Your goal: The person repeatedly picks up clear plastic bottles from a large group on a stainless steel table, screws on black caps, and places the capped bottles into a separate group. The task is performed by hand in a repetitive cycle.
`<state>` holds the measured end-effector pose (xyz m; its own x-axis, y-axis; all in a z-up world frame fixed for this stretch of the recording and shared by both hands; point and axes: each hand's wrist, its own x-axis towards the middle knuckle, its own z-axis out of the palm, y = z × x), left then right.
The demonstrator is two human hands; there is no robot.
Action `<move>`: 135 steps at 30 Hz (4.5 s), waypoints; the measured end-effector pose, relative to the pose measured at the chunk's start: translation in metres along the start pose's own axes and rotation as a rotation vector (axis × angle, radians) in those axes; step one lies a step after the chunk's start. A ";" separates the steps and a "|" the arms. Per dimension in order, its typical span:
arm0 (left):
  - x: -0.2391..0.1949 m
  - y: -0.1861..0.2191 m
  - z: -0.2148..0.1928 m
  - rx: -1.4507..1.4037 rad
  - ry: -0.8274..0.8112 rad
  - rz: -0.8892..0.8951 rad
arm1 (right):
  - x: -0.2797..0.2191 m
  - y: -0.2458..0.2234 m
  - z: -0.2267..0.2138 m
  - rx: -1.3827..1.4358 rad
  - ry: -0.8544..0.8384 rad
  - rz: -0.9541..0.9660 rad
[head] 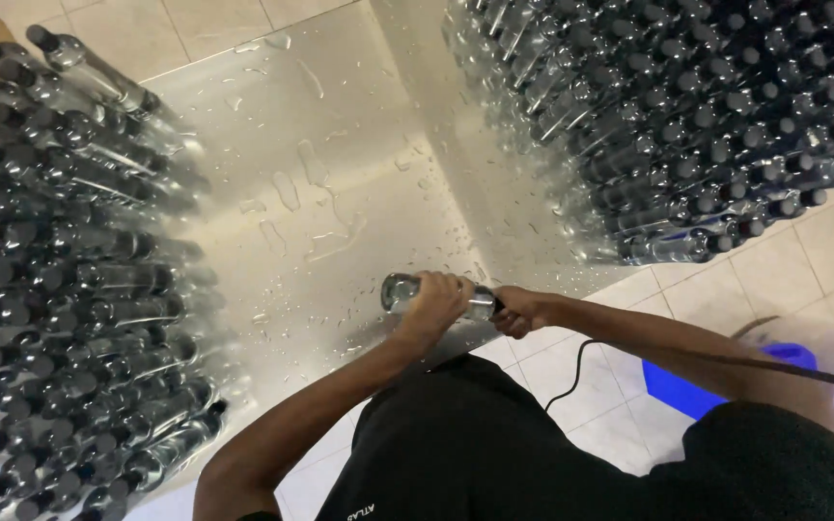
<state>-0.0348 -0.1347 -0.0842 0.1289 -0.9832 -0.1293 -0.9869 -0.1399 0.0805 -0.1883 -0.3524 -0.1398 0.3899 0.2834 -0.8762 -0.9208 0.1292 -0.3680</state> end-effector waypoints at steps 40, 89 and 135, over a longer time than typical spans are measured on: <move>-0.125 0.002 0.044 -1.050 0.211 -0.705 | -0.174 -0.185 -0.153 -1.005 1.322 -0.460; -0.172 -0.076 -0.058 -2.302 0.621 -0.053 | -0.069 -0.355 0.260 -0.957 0.040 -0.691; -0.138 -0.044 -0.021 -2.191 0.471 -0.715 | -0.081 -0.209 0.153 -0.881 0.449 -0.660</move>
<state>-0.0070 0.0048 -0.0493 0.5934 -0.6466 -0.4794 0.6891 0.1003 0.7177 -0.0263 -0.2570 0.0553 0.9147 0.0265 -0.4033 -0.3006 -0.6224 -0.7226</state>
